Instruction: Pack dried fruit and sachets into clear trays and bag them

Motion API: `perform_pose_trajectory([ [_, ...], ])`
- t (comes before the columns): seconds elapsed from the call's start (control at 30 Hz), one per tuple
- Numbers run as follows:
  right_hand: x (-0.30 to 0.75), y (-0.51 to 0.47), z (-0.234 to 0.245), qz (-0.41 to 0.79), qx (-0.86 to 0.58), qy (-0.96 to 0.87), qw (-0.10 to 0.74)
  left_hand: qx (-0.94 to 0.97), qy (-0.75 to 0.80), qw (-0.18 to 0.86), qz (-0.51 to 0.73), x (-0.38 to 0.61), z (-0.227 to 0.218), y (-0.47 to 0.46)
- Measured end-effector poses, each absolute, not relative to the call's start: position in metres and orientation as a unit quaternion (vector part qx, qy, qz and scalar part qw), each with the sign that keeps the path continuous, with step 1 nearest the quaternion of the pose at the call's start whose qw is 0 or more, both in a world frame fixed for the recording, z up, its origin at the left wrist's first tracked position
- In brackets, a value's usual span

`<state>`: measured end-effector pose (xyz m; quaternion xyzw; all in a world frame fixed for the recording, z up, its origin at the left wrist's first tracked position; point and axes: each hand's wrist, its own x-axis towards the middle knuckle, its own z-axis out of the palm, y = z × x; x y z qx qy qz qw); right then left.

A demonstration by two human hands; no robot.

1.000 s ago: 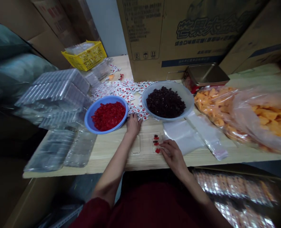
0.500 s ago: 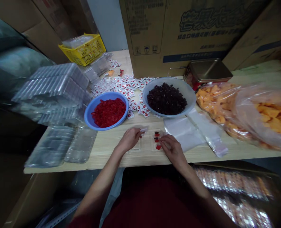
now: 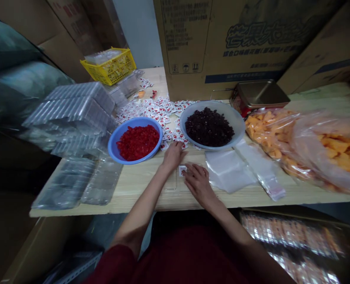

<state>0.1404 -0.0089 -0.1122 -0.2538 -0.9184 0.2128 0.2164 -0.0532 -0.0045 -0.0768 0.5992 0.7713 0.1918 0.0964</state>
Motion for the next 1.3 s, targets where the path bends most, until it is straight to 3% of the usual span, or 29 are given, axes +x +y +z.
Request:
perform_pose_trajectory([
  [0.23,0.166,-0.014,-0.100,0.260,-0.282,-0.883,0.272,0.590,0.782,0.085,0.180,-0.053,-0.102,0.051],
  [0.43,0.190,-0.018,-0.097,0.293,-0.283,-0.868,0.285,0.556,0.792,0.085,0.237,-0.062,-0.080,0.017],
  [0.57,0.204,-0.023,-0.093,0.299,-0.309,-0.852,0.300,0.540,0.737,0.221,0.342,-0.047,-0.063,-0.046],
  [0.7,0.205,-0.028,-0.090,0.309,-0.306,-0.848,0.304,0.563,0.704,0.325,0.285,-0.021,-0.066,-0.090],
  [1.17,0.263,-0.001,-0.035,0.301,-0.395,-0.786,0.367,0.607,0.719,0.278,0.194,-0.029,-0.076,-0.094],
  [1.3,0.340,0.060,-0.005,0.168,-0.468,-0.742,0.451,0.608,0.726,0.202,0.249,-0.026,-0.087,-0.096],
])
